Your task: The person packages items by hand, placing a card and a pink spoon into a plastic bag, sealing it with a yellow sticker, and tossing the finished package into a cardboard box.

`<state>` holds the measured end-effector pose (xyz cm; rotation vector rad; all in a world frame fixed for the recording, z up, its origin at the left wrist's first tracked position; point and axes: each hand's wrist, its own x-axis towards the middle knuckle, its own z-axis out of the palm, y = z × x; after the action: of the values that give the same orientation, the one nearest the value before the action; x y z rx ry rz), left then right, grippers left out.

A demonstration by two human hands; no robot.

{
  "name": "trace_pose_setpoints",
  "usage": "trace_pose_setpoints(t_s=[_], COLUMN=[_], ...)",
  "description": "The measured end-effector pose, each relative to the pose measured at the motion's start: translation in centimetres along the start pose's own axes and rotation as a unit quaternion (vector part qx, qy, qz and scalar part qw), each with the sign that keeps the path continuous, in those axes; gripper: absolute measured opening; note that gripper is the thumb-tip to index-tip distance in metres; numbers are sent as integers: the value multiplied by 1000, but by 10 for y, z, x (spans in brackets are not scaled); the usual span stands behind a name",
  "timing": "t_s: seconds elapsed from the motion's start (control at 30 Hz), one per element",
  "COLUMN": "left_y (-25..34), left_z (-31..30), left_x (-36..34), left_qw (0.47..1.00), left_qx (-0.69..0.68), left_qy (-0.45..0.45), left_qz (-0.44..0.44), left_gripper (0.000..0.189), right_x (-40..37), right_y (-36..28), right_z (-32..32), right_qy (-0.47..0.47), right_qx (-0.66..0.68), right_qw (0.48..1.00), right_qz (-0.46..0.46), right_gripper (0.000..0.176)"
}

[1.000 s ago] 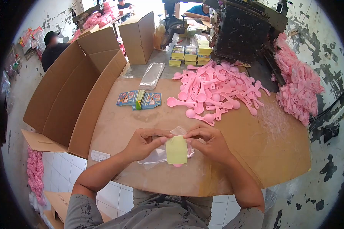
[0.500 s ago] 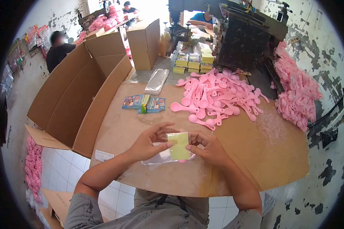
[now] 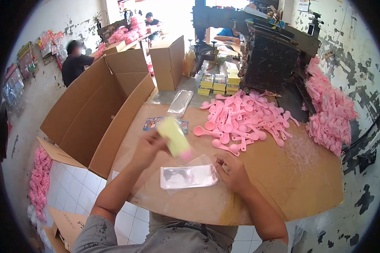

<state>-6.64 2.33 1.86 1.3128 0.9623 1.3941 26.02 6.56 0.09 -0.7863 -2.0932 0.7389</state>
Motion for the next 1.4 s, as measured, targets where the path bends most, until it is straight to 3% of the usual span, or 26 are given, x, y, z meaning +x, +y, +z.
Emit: trace_pose_setpoints(t_s=[0.07, 0.17, 0.3, 0.4, 0.47, 0.57, 0.67, 0.77, 0.87, 0.97, 1.07, 1.27, 1.4], left_y=[8, 65, 12, -15, -4, 0, -19, -21, -32, -25, -13, 2, 19], left_z=[-30, -20, -38, -18, 11, 39, 15, -28, -74, -98, -111, -121, -115], left_x=[11, 15, 23, 16, 6, -5, 5, 23, 41, 58, 73, 88, 77], left_qw=[955, 892, 960, 986, 943, 899, 864, 842, 774, 744, 859, 802, 774], left_qx=[-188, -274, -32, 115, 323, 424, 484, 514, 619, 661, 498, 566, 608], left_qy=[172, 311, 262, 116, 3, -63, 18, 116, 117, 21, -114, -185, -160], left_qz=[152, 180, 92, 30, 78, 87, 138, 119, 71, 91, -47, -52, -74], left_gripper=[33, 48, 44, 35, 27, 28, 33, 46, 63, 75, 83, 84, 78], right_x=[1, 3, 3, 0, 1, 2, 1, 1, 0, -1, -2, -1, -3], right_y=[5, -1, 4, 12, 11, 13, 14, 8, 7, 5, 3, 2, 4], right_z=[1, 0, 6, 9, 6, 5, 9, 9, 10, 11, 9, 4, 5], right_qy=[-19, -23, 12, 29, 14, -11, -23, -27, -22, -32, -38, -32, -35], right_qx=[-34, -55, -45, -23, -19, -85, -81, -81, -82, -73, -91, -81, -86], right_qw=[999, 998, 999, 999, 999, 996, 996, 996, 996, 996, 994, 996, 995], right_qz=[-17, -38, -22, -4, 30, -3, -14, -11, -23, -31, -50, -29, -41], right_gripper=[27, 23, 22, 21, 20, 18, 16, 16, 15, 15, 15, 15, 16])
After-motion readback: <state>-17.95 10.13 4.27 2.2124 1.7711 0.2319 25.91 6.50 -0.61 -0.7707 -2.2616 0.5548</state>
